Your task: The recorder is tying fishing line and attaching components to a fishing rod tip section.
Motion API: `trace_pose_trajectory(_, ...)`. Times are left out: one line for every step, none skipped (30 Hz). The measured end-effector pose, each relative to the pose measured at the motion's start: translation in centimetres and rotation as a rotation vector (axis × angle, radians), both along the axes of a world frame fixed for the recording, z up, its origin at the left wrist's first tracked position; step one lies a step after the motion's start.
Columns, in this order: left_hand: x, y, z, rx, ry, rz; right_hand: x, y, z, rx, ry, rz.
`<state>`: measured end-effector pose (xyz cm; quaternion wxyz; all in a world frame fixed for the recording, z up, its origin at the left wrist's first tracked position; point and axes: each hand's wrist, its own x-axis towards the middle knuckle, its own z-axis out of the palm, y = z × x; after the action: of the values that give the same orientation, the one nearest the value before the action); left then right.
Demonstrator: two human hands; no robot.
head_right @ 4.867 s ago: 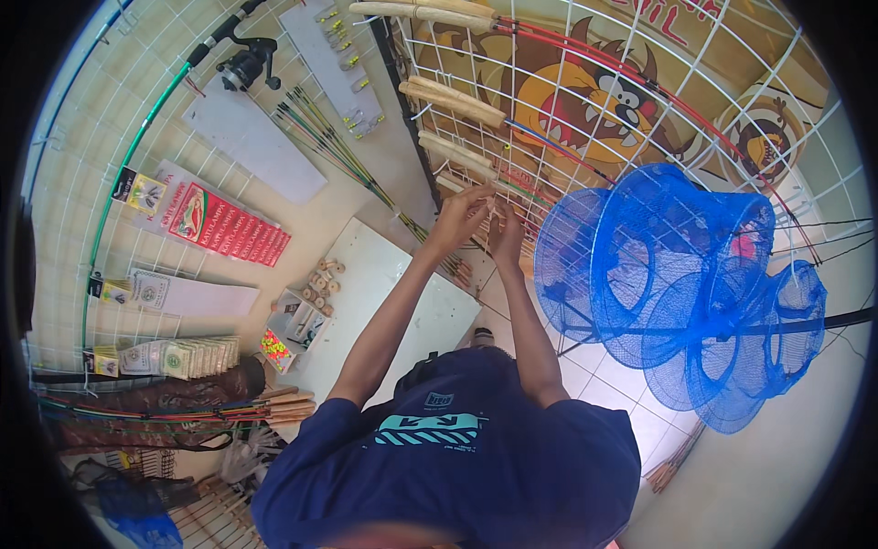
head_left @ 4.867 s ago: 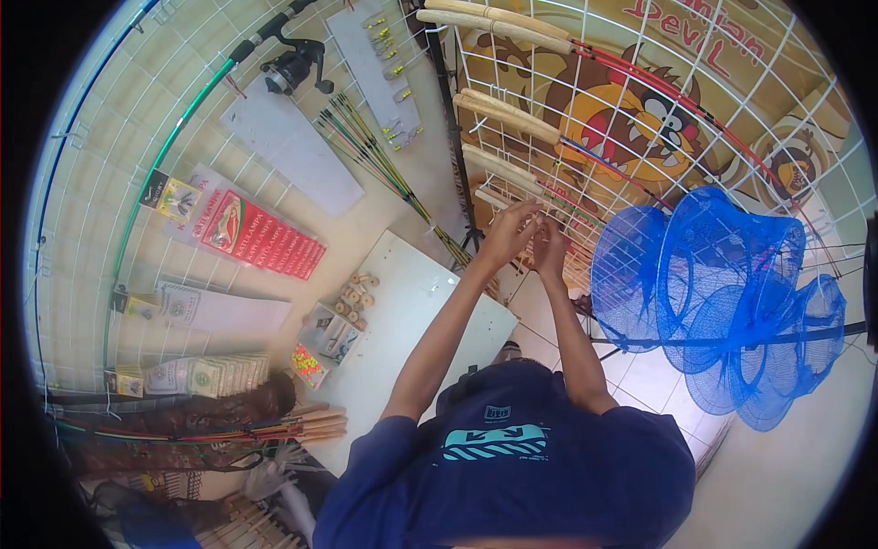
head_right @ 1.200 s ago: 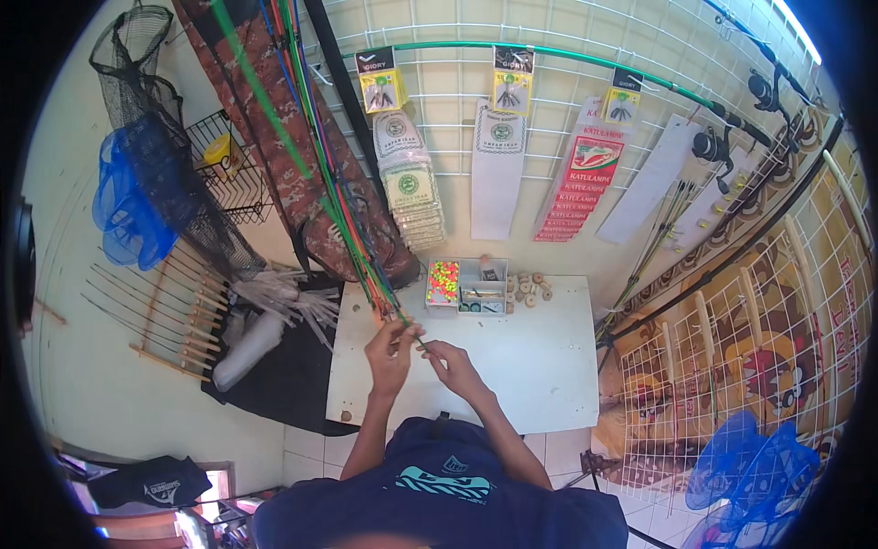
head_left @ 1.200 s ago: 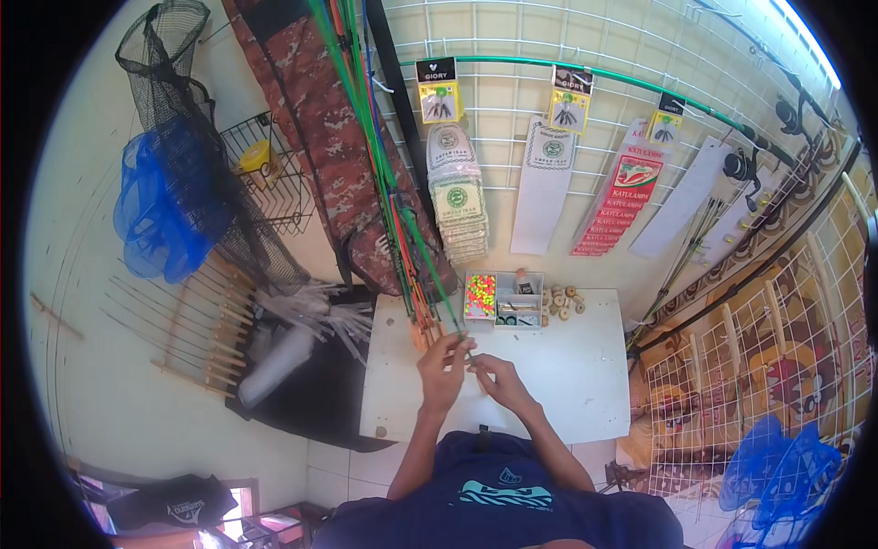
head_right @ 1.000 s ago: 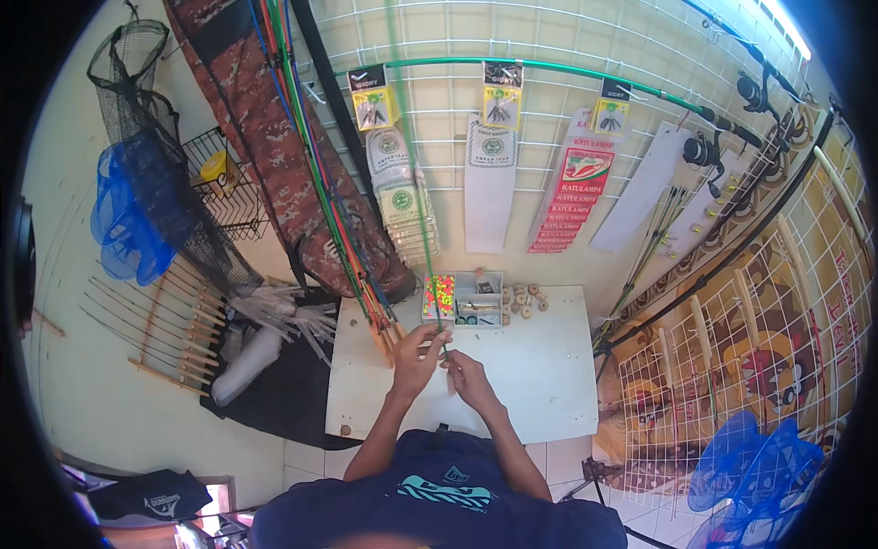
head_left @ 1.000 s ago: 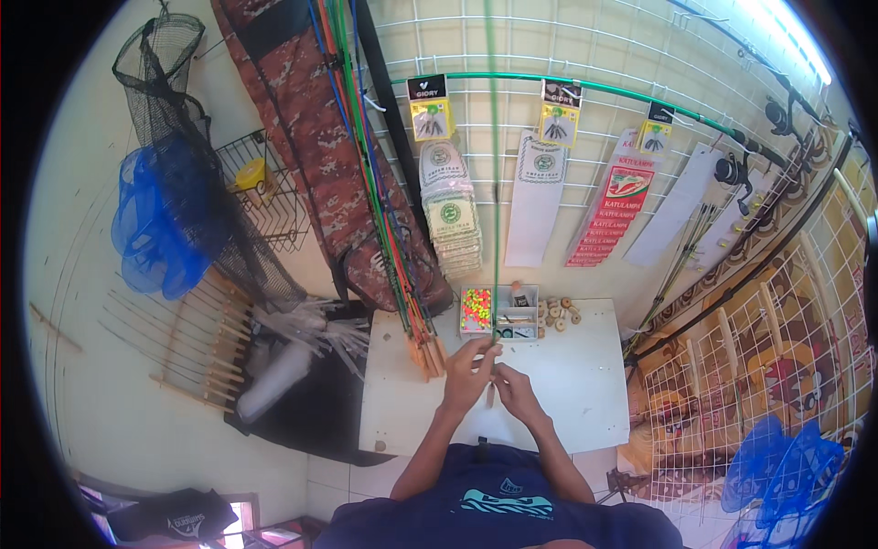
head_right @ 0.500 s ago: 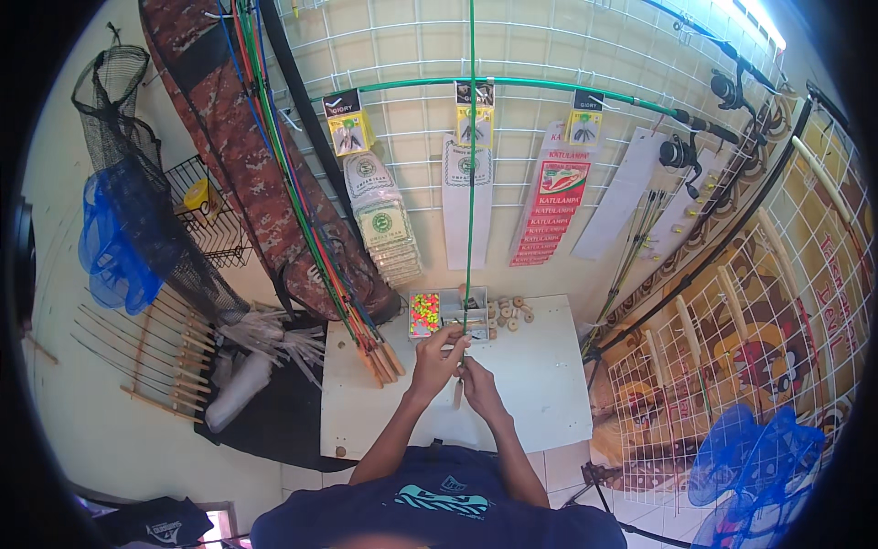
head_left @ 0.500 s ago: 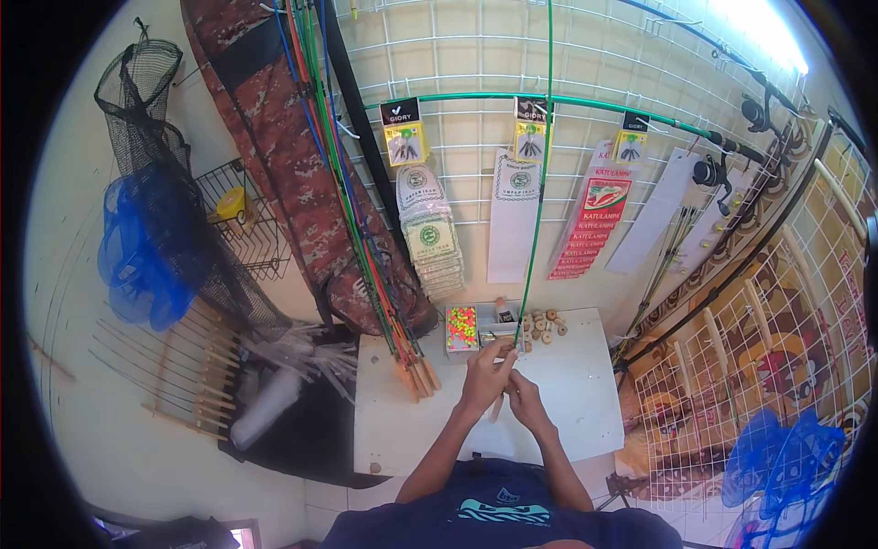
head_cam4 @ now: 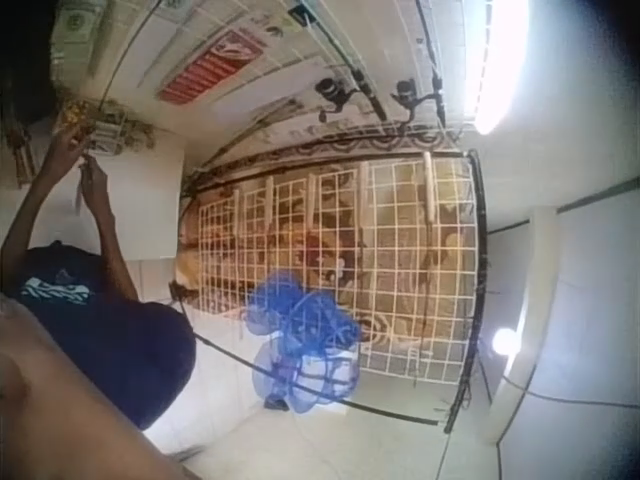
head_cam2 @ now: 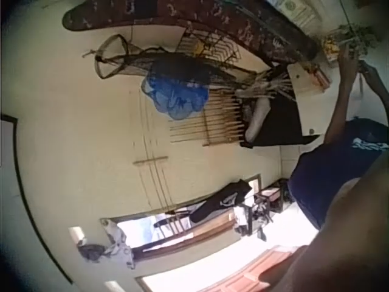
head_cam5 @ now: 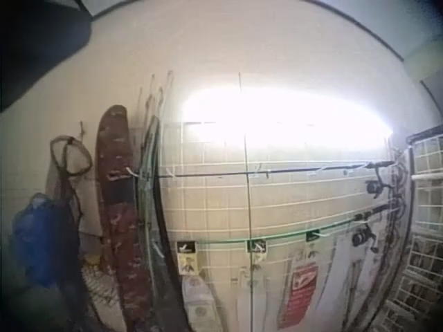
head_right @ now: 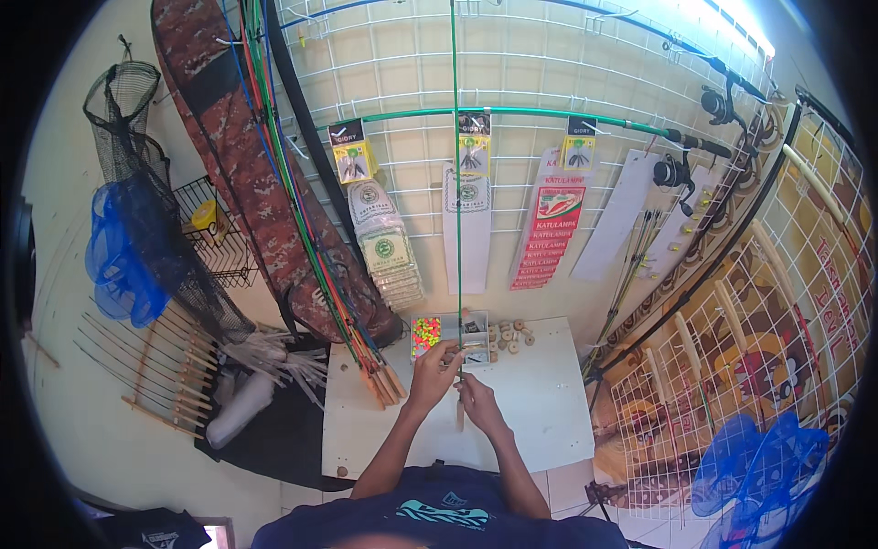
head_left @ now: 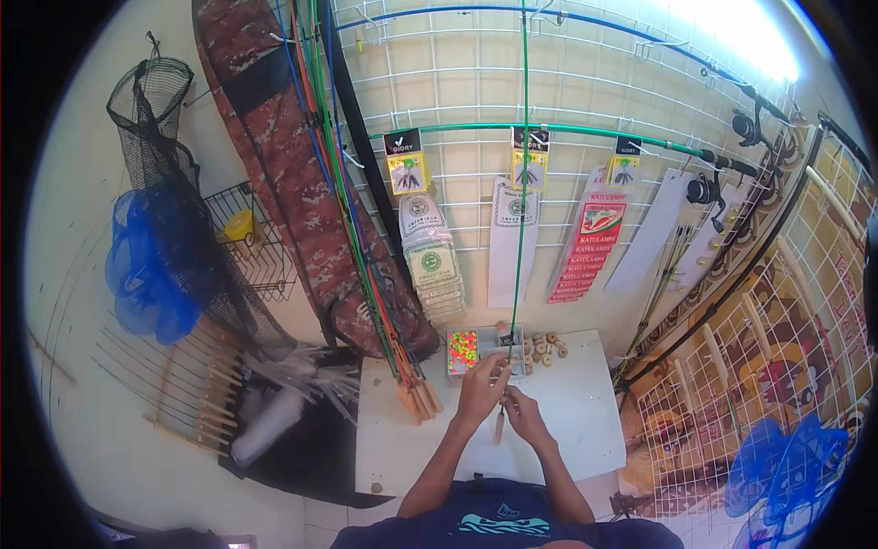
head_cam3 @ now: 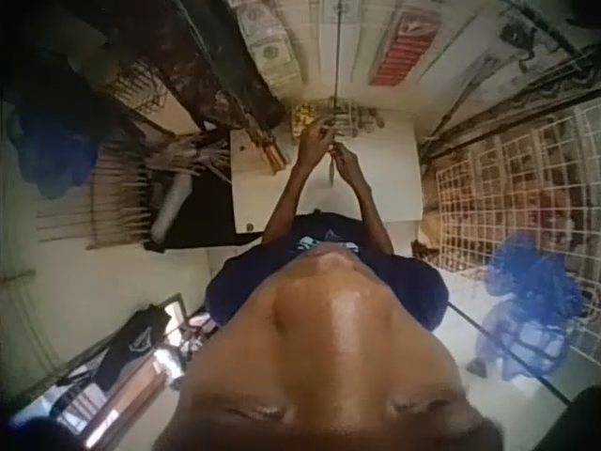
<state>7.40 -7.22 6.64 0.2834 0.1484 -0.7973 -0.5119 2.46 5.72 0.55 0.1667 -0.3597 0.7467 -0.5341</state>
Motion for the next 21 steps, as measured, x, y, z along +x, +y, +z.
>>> trace_pose_trajectory(0.1, 0.2, 0.2, -0.019, -0.007, 0.001, 0.1, 0.2, 0.1, 0.006, -0.005, -0.01)
trace_pose_trajectory(0.1, 0.2, 0.4, -0.036, -0.017, 0.002, 0.1, 0.3, 0.1, 0.015, -0.013, -0.019)
trace_pose_trajectory(0.1, 0.4, 0.4, -0.039, -0.015, 0.001, 0.1, 0.4, 0.7, 0.038, 0.002, -0.014)
trace_pose_trajectory(0.1, 0.4, 0.3, -0.029, -0.035, -0.001, 0.1, 0.5, 0.1, 0.009, 0.009, -0.016)
trace_pose_trajectory(0.1, 0.4, 0.1, -0.045, -0.035, -0.013, -0.1, 0.5, -0.7, 0.007, 0.03, -0.023)
trace_pose_trajectory(-0.1, 0.4, -0.2, -0.062, -0.039, -0.029, -0.3, 0.7, -1.4, 0.005, 0.046, -0.032)
trace_pose_trajectory(-0.3, 0.4, -0.8, -0.077, -0.041, -0.03, -0.3, 0.8, -1.4, 0.011, 0.05, -0.032)
trace_pose_trajectory(-0.2, 0.5, -0.7, -0.093, -0.043, -0.028, -0.4, 1.0, -1.4, 0.016, 0.054, -0.027)
trace_pose_trajectory(0.0, 0.5, -0.8, -0.126, -0.084, -0.023, -0.5, 1.1, -2.0, -0.009, 0.048, -0.026)
trace_pose_trajectory(0.1, 0.7, -1.1, -0.105, -0.111, -0.031, -0.7, 1.5, -2.9, -0.031, 0.043, -0.032)
trace_pose_trajectory(0.2, 0.7, -1.3, -0.089, -0.1, -0.029, -0.9, 1.9, -3.3, -0.016, -0.007, -0.038)
trace_pose_trajectory(0.6, 0.7, -1.5, -0.072, -0.088, -0.026, -1.1, 2.3, -3.7, -0.001, -0.057, -0.045)
trace_pose_trajectory(1.0, 0.8, -1.8, -0.053, -0.115, -0.037, -1.3, 2.8, -4.4, 0.031, -0.103, -0.074)
trace_pose_trajectory(1.4, 0.9, -2.1, -0.035, -0.139, -0.052, -1.5, 3.4, -5.7, 0.042, -0.106, -0.11)
trace_pose_trajectory(1.8, 0.9, -2.6, -0.02, -0.18, -0.078, -1.9, 4.0, -7.0, 0.08, -0.1, -0.134)
trace_pose_trajectory(2.5, 1.0, -3.4, -0.007, -0.197, -0.083, -2.2, 4.5, -8.1, 0.117, -0.094, -0.155)
trace_pose_trajectory(3.0, 1.0, -4.3, -0.011, -0.229, -0.07, -2.4, 4.8, -8.8, 0.129, -0.107, -0.158)
trace_pose_trajectory(3.4, 1.0, -5.2, -0.016, -0.261, -0.056, -2.7, 5.1, -9.4, 0.174, -0.138, -0.181)
trace_pose_trajectory(3.8, 0.8, -6.5, 0.01, -0.307, -0.093, -3.0, 5.3, -10.1, 0.218, -0.168, -0.206)
trace_pose_trajectory(4.4, 0.8, -7.7, 0.018, -0.314, -0.095, -3.4, 5.4, -10.9, 0.226, -0.175, -0.207)
trace_pose_trajectory(4.9, 0.8, -8.8, 0.025, -0.367, -0.103, -3.8, 5.3, -11.6, 0.222, -0.128, -0.207)
